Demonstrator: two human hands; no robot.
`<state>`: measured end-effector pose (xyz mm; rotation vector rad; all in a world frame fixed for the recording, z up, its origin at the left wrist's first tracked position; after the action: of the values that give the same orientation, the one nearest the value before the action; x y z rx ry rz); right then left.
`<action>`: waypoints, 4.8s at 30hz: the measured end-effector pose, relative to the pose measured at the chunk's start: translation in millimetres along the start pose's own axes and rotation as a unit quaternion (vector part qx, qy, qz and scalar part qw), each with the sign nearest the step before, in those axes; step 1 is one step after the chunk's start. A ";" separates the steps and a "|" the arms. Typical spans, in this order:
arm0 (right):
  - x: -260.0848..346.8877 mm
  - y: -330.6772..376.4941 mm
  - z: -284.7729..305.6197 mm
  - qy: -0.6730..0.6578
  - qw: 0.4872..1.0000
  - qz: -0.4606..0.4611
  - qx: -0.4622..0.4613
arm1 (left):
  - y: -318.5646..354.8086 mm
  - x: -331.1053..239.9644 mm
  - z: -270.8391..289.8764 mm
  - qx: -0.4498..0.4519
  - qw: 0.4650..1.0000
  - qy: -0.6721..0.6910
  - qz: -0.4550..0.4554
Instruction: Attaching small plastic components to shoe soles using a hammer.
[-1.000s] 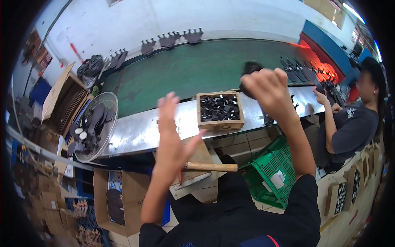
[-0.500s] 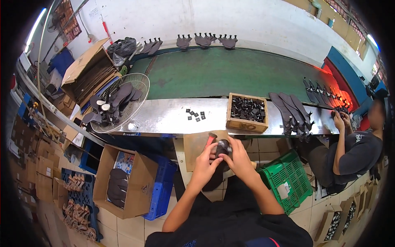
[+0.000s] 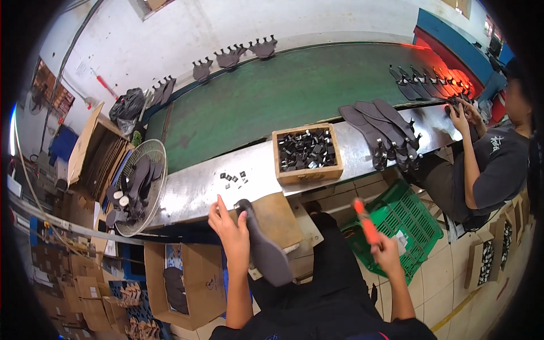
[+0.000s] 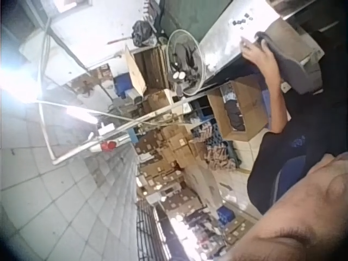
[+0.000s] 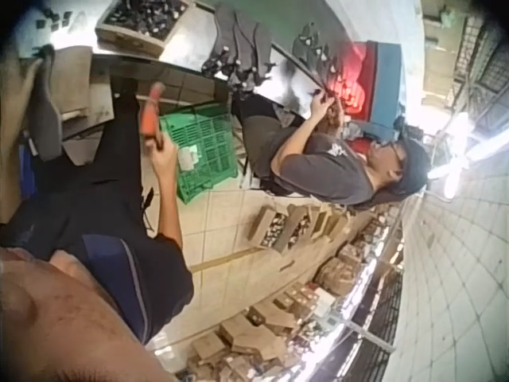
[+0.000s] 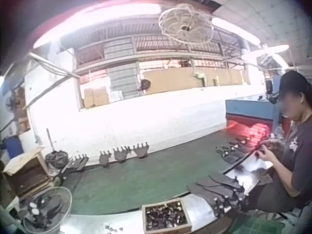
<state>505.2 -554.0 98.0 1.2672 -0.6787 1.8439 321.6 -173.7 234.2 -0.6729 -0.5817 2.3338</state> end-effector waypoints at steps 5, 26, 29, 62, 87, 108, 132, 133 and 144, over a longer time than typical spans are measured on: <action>1.8 19.8 5.7 -0.348 0.923 -0.138 -0.091 | -70.1 -106.0 -84.9 0.187 0.945 0.224 -0.149; 166.4 -104.2 -66.1 -0.427 0.901 0.047 0.061 | -11.4 -118.6 25.1 0.119 0.805 0.582 0.010; 210.7 -86.7 -93.8 -0.442 0.882 0.089 0.139 | 5.8 -99.2 48.7 0.089 0.794 0.601 0.014; 248.3 -107.1 -240.9 0.037 0.887 0.363 0.282 | 24.2 54.1 -53.0 0.153 0.905 0.395 0.042; 307.8 -19.5 -136.7 0.017 0.908 0.404 0.107 | 29.9 42.7 -36.7 0.143 0.935 0.319 -0.059; 273.7 -32.9 -154.4 0.025 0.903 0.407 0.132 | 55.0 20.0 -2.7 0.115 0.937 0.294 -0.151; 330.1 67.2 -185.0 -0.103 0.581 0.424 0.688 | 143.6 -65.4 111.3 0.501 0.478 0.716 -0.089; 331.0 68.1 -184.0 -0.102 0.581 0.420 0.690 | 140.1 -64.5 111.3 0.500 0.475 0.719 -0.087; 322.3 27.8 -159.4 -0.130 0.615 0.436 0.644 | 96.5 -81.1 113.4 0.454 0.558 0.685 -0.115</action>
<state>336.5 -348.3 341.5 2.3985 0.1553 3.2412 265.4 -322.1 293.7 -1.3779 1.1054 0.9094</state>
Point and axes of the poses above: each hand's wrist, its own y-axis away from the middle knuckle, its own z-axis out of the back of the hand, x = y × z, the point moved 9 cm from there along -y, towards the middle knuckle, and after that the axes turned 7 degrees about -y, right-handed, at the moved point
